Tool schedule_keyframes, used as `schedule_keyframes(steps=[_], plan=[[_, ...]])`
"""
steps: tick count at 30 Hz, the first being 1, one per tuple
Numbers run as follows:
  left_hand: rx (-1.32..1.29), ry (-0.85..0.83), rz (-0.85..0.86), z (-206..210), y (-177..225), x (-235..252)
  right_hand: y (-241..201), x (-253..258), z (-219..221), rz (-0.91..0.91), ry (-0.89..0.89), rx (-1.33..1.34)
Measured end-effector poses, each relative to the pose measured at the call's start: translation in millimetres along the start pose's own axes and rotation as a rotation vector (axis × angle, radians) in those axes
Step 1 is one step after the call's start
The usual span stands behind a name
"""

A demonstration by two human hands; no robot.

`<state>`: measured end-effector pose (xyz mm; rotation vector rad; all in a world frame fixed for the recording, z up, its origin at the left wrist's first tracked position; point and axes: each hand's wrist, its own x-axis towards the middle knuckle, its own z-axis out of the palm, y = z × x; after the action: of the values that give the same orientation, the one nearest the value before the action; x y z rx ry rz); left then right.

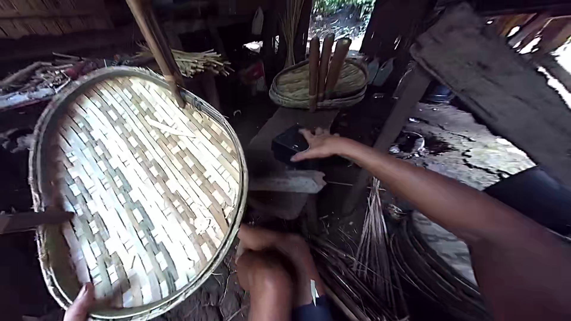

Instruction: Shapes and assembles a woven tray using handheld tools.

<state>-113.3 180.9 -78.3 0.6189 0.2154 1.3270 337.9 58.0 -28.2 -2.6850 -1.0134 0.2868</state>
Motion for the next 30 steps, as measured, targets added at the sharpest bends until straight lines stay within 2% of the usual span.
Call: schedule_keyframes(steps=[1,3,9,11,14,19,23,26,28,30], plan=[[0.001,-0.013,-0.053,1,-4,6,-5,12,0,0.040,-0.054,-0.021],[0.030,-0.029,-0.163,4,-18,16,-11,26,1,0.049,-0.039,0.038],[-0.005,0.063,-0.326,62,-74,18,16,12,9,0.069,0.313,0.372],[-0.022,0.060,-0.359,75,-93,14,41,-4,6,0.069,0.465,0.439],[-0.033,0.117,-0.404,98,-124,0,74,-50,-4,0.043,0.638,0.359],[-0.043,0.204,-0.491,134,-175,-33,102,-118,-25,-0.051,0.788,0.268],[-0.001,-0.003,-0.485,145,-196,-60,84,-140,-54,-0.239,0.784,0.190],[0.033,-0.195,-0.678,137,-200,-72,42,-127,-78,-0.335,0.662,0.232],[0.106,-0.414,-0.812,119,-199,-70,16,-105,-86,-0.383,0.540,0.294],[0.264,-0.686,-0.775,94,-193,-58,-7,-78,-85,-0.419,0.400,0.353]])
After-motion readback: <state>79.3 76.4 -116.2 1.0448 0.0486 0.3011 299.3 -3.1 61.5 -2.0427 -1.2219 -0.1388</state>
